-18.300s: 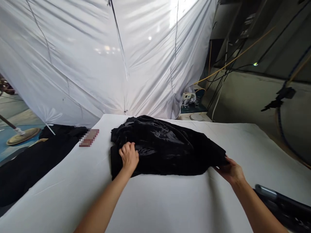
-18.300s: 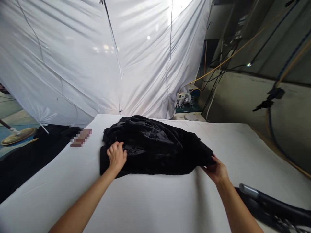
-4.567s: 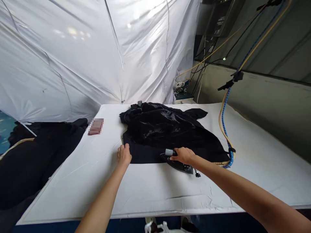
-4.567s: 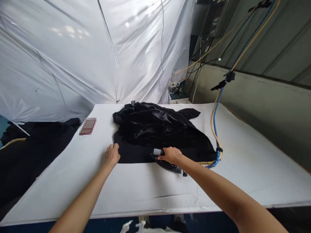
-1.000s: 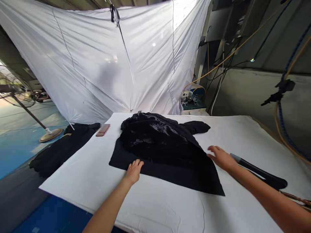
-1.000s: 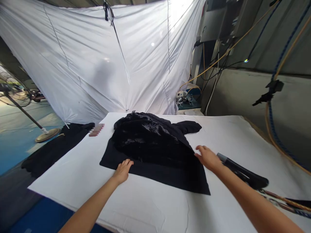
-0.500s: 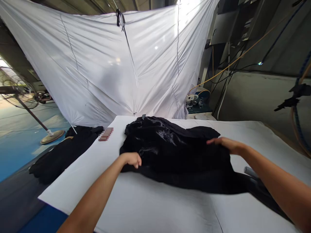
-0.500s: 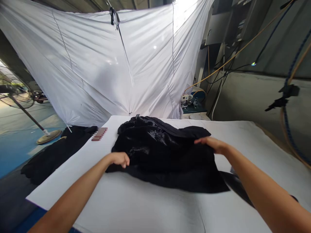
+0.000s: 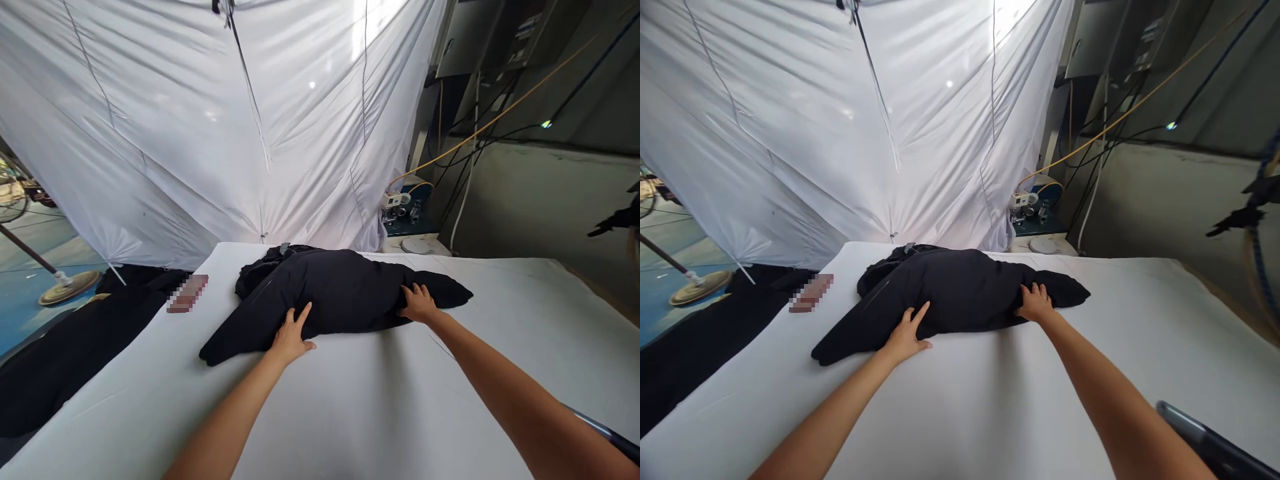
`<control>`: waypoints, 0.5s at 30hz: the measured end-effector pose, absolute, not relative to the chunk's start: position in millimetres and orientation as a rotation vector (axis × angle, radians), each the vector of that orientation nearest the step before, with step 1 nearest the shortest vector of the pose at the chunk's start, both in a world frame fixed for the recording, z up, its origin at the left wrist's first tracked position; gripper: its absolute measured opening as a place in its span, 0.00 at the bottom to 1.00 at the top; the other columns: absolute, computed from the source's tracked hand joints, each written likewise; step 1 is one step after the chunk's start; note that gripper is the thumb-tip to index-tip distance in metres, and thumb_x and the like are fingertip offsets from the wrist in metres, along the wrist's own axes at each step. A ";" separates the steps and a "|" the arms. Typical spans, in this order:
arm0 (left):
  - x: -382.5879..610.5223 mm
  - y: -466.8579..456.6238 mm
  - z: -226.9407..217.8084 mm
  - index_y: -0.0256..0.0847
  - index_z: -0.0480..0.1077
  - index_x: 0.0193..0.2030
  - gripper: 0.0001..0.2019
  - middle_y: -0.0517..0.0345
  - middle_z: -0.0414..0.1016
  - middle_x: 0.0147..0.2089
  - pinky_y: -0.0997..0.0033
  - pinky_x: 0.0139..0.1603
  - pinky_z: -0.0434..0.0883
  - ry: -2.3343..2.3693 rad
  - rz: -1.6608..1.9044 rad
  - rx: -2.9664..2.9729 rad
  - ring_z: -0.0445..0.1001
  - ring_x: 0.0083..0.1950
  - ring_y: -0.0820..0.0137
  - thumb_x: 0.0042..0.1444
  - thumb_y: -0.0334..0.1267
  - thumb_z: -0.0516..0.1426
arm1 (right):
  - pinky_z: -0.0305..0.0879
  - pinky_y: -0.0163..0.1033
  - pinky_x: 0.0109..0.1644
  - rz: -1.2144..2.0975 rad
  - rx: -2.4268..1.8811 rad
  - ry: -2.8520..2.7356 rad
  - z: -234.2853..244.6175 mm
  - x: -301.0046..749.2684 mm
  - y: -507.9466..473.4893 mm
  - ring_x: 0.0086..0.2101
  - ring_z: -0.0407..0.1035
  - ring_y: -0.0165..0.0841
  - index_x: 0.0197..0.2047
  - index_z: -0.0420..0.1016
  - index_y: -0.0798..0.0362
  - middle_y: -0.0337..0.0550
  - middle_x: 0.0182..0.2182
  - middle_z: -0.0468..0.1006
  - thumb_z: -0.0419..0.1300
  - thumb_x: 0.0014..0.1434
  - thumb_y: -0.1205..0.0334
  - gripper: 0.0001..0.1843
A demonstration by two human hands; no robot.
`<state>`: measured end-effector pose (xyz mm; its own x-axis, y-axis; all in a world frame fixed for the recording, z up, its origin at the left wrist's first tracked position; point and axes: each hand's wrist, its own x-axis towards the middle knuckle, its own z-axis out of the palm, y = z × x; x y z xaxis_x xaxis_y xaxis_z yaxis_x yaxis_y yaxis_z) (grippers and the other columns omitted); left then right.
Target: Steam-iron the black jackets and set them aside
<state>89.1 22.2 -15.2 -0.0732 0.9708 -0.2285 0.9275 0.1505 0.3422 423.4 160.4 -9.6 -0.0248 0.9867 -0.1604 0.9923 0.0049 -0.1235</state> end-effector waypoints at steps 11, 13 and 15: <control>109.8 84.5 -45.0 0.56 0.55 0.60 0.26 0.49 0.61 0.56 0.58 0.50 0.63 2.166 0.122 1.800 0.64 0.54 0.56 0.54 0.39 0.52 | 0.59 0.53 0.48 -0.486 2.058 2.096 -32.2 389.4 161.4 0.46 0.66 0.46 0.66 0.41 0.48 0.55 0.46 0.72 0.48 0.55 0.65 0.36; 102.7 81.7 -38.3 0.49 0.62 0.57 0.21 0.49 0.66 0.52 0.61 0.51 0.63 2.026 0.270 1.738 0.66 0.52 0.60 0.55 0.34 0.48 | 0.59 0.54 0.48 -0.769 2.101 2.042 -29.6 380.4 130.9 0.45 0.67 0.48 0.63 0.53 0.54 0.59 0.45 0.73 0.49 0.54 0.65 0.32; 89.1 68.9 -28.1 0.42 0.67 0.52 0.18 0.49 0.70 0.49 0.66 0.51 0.63 1.884 0.375 1.702 0.68 0.50 0.63 0.56 0.33 0.47 | 0.62 0.50 0.47 -0.989 2.034 2.091 -26.8 377.0 91.9 0.43 0.69 0.47 0.53 0.68 0.54 0.57 0.40 0.75 0.55 0.51 0.62 0.25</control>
<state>89.1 68.9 -28.1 -0.0306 0.9748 -0.2212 0.8157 0.1523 0.5581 377.0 91.9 -26.8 -0.1270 0.8760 -0.4653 0.9154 -0.0772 -0.3952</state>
